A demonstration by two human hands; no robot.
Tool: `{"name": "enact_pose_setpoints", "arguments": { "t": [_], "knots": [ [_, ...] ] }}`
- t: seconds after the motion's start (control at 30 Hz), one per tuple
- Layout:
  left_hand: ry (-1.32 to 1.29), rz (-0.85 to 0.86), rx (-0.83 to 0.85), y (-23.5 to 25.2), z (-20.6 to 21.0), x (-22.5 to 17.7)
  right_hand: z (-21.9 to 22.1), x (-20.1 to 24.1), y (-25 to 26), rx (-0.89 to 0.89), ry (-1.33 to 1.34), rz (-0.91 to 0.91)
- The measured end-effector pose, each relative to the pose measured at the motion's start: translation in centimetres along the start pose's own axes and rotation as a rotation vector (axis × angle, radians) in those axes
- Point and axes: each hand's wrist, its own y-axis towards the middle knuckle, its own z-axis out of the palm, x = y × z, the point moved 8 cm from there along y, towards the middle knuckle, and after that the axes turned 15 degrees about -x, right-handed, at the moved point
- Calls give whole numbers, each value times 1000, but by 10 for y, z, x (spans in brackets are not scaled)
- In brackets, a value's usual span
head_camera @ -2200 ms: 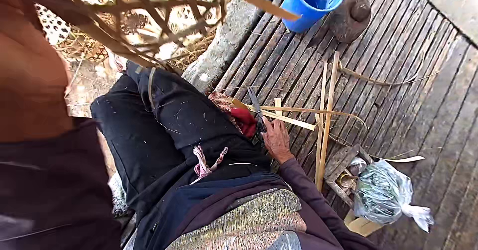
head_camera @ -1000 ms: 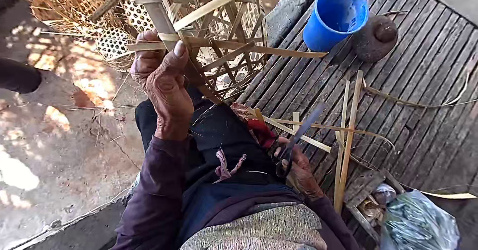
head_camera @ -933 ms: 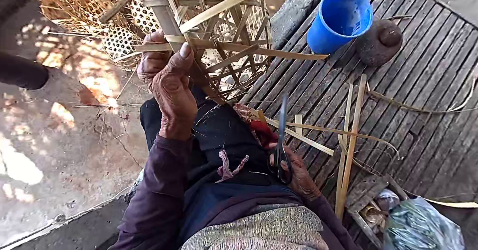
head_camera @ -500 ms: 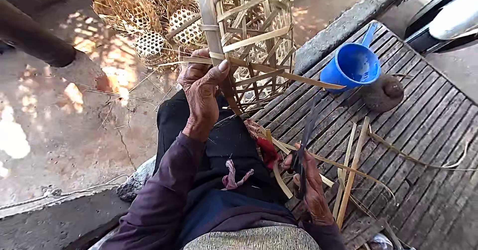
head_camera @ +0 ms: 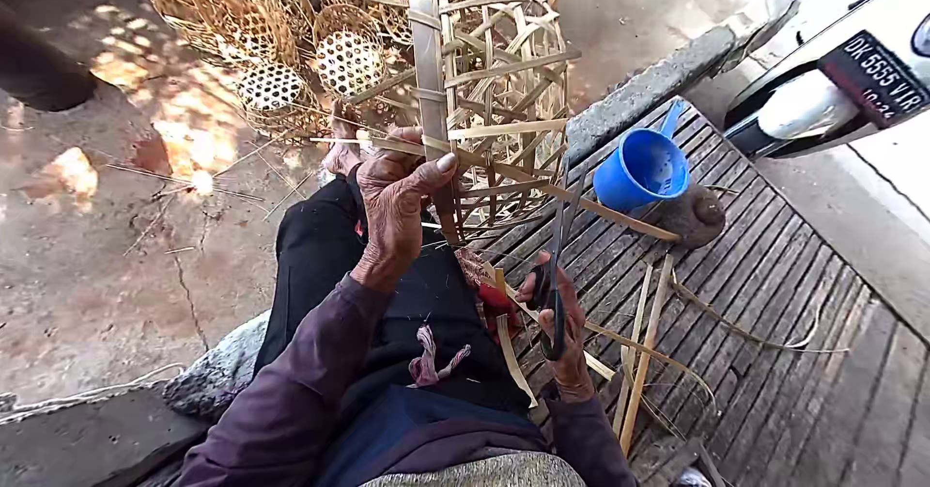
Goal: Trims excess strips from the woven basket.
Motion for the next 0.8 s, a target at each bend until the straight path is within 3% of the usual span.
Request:
{"name": "enact_pose_setpoints", "arguments": {
  "t": [0.13, 0.3, 0.47, 0.67, 0.8],
  "knots": [
    [-23, 10, -38, -3, 4, 3, 8, 27, 5, 35, -89, -159],
    [-37, -29, -98, -4, 2, 4, 3, 10, 10, -44, -113, -84],
    [-52, -94, -172, -2, -1, 3, 9, -2, 6, -36, -303, -153],
    [-66, -71, -178, -5, -3, 10, 14, 21, 14, -59, -354, -303],
    [-85, -101, -218, -4, -5, 10, 13, 4, 18, -120, -184, -149]
  ]
}}
